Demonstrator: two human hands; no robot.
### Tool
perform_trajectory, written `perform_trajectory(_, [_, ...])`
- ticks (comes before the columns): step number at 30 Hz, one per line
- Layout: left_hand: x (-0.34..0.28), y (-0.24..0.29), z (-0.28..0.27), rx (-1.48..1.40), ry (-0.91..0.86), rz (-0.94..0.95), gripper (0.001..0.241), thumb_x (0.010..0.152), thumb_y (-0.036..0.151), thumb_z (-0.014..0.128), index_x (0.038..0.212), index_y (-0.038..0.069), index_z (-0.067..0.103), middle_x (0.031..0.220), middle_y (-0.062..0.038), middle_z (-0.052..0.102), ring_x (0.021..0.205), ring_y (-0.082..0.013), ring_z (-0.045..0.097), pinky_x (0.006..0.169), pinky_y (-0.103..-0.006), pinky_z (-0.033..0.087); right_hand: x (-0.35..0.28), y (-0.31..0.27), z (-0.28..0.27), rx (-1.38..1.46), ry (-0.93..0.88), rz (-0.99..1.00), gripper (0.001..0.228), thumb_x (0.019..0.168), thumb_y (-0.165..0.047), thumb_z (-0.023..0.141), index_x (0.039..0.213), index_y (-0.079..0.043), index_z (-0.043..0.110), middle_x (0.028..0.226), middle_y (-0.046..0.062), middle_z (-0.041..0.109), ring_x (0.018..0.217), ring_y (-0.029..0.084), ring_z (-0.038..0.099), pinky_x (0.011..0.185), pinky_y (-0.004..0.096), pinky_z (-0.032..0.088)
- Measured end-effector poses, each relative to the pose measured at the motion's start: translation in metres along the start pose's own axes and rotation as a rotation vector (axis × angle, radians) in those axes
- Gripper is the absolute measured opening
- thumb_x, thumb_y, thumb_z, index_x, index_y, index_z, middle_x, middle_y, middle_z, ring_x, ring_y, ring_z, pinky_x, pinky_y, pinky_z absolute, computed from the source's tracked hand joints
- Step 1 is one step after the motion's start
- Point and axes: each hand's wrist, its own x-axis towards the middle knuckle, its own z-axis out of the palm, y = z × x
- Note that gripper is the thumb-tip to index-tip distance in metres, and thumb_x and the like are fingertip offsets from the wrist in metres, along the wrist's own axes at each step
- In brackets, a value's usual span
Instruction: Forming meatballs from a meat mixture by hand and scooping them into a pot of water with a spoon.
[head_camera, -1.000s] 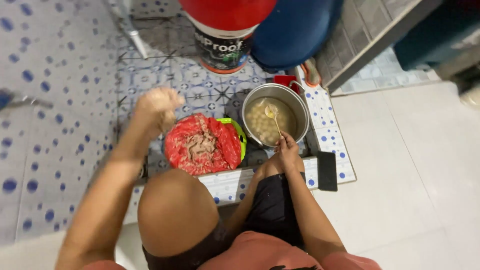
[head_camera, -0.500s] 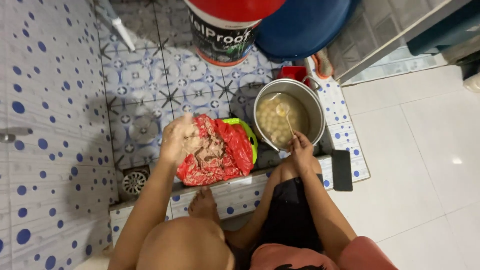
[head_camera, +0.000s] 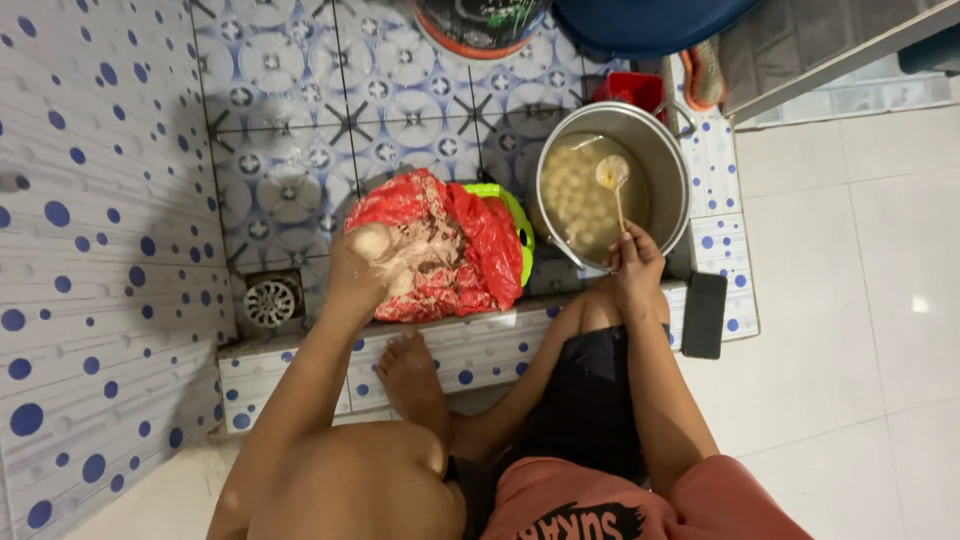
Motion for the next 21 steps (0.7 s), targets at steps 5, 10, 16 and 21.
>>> perform_trajectory(5, [-0.014, 0.074, 0.029, 0.121, 0.158, -0.369, 0.019, 0.088, 0.012, 0.064, 0.092, -0.006, 0.069, 0.069, -0.018, 0.068, 0.062, -0.0237, 0.065, 0.056, -0.0408, 0.055, -0.004, -0.017, 0.011, 0.03, 0.008, 0.012, 0.025, 0.107, -0.003, 0.054, 0.127, 0.006, 0.065, 0.068, 0.013, 0.063, 0.041, 0.015, 0.054, 0.04, 0.029, 0.052])
perform_trajectory(10, [-0.021, 0.065, 0.029, -0.112, -0.051, -0.194, 0.026, 0.082, 0.011, 0.082, 0.104, 0.002, 0.071, 0.061, -0.011, 0.061, 0.04, -0.0109, 0.05, 0.03, -0.0249, 0.041, -0.002, -0.013, 0.008, 0.019, -0.024, 0.01, 0.027, 0.107, -0.004, 0.052, 0.129, 0.007, 0.063, 0.069, 0.014, 0.062, 0.042, 0.016, 0.054, 0.042, 0.031, 0.052])
perform_trajectory(16, [-0.021, 0.062, 0.038, -0.007, -0.104, 0.025, 0.032, 0.073, 0.005, 0.093, 0.097, -0.002, 0.073, 0.063, -0.008, 0.065, 0.048, -0.008, 0.056, 0.039, -0.0214, 0.048, 0.003, -0.003, 0.002, 0.013, -0.055, -0.008, 0.028, 0.108, -0.004, 0.052, 0.131, 0.007, 0.062, 0.07, 0.014, 0.062, 0.041, 0.016, 0.053, 0.043, 0.032, 0.054])
perform_trajectory(21, [0.013, -0.03, 0.019, 0.129, -0.067, 0.247, 0.029, 0.065, 0.006, 0.096, 0.073, 0.006, 0.068, 0.057, -0.008, 0.057, 0.057, -0.0109, 0.054, 0.059, -0.0281, 0.051, 0.001, -0.006, 0.003, 0.027, -0.056, 0.011, 0.028, 0.107, -0.003, 0.051, 0.131, 0.008, 0.061, 0.07, 0.015, 0.061, 0.042, 0.015, 0.052, 0.044, 0.032, 0.054])
